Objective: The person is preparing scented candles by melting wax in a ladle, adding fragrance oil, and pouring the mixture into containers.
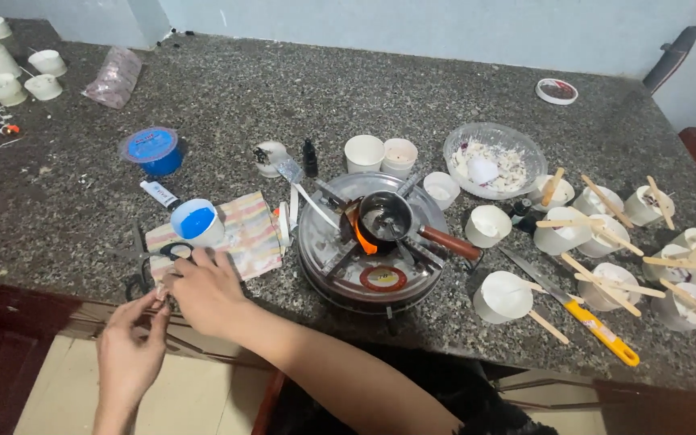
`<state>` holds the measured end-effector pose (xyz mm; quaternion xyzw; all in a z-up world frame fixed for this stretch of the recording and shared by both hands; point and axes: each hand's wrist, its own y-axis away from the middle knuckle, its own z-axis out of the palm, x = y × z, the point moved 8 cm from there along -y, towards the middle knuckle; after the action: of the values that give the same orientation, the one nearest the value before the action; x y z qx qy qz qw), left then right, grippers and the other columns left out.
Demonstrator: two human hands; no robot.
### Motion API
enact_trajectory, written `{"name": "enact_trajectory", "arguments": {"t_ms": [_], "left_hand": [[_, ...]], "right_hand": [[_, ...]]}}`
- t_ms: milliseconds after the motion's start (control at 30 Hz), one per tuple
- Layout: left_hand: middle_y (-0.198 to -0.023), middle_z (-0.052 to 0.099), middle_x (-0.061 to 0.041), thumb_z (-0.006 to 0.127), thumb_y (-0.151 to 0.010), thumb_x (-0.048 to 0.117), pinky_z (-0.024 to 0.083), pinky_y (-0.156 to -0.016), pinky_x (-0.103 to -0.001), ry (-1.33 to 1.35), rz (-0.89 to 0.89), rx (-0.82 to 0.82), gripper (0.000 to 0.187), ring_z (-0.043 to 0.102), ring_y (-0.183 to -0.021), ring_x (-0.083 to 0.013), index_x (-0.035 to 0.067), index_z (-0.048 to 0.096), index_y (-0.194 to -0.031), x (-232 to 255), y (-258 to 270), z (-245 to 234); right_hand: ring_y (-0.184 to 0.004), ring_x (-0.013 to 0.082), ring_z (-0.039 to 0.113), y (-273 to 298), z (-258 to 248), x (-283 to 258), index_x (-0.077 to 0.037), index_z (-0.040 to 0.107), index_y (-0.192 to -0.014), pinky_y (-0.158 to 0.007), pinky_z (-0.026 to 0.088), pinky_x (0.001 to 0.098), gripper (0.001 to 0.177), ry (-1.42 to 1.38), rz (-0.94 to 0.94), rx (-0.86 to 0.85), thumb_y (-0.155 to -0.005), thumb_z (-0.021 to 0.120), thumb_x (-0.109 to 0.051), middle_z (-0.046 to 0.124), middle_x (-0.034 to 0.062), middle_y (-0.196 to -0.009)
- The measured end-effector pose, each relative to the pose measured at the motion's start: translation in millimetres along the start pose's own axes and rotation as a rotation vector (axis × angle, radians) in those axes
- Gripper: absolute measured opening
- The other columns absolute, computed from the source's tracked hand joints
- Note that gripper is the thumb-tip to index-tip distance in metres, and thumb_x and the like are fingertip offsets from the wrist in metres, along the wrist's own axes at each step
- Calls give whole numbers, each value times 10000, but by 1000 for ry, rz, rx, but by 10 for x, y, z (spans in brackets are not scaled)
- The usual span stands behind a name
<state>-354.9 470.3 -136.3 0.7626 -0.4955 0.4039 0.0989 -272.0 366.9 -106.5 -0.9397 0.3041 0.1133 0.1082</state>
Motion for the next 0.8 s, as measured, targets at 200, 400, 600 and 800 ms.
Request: {"name": "enact_trajectory", "arguments": {"t_ms": [200, 400, 600, 800], "left_hand": [[-793, 433, 10, 482, -1124, 483, 383, -708, -334, 9, -335, -86, 591, 417, -867, -114, -20, 748, -966, -63, -37, 67], [-936, 743, -284, 520, -1061, 370, 496, -840, -552, -417, -216, 24, 347, 651, -924, -573, 200, 816, -1128, 156, -112, -11], [-720, 709, -220, 644, -1004, 718, 495, -758, -429, -441, -317, 97, 570, 692, -766, -425, 213, 826, -814, 222, 59, -258], [-1238, 699, -142, 561, -1110, -74, 486, -1007, -329, -233, 173, 489, 211, 644, -1137, -206, 5, 711, -1236, 390, 326, -427]], "right_hand": [[-1312, 319, 425, 2, -67, 9, -181, 805, -987, -1023, 335, 532, 250, -8, 13, -49, -836, 634, -77, 666, 55, -1239], [-1278, 312, 452, -17, -88, 16, -219, 797, -813, -951, 377, 494, 157, 68, 37, 35, -824, 664, -136, 723, -12, -992], [-1248, 320, 529, 109, -213, -98, -190, 756, -1022, -970, 416, 478, 194, 35, 120, 53, -864, 643, -186, 769, 58, -1028], [-1563, 119, -87, 753, -796, -903, -154, -24, -1607, -1224, -40, 333, 1048, -1474, 317, -309, -744, 190, -709, -74, -1, -1706]]}}
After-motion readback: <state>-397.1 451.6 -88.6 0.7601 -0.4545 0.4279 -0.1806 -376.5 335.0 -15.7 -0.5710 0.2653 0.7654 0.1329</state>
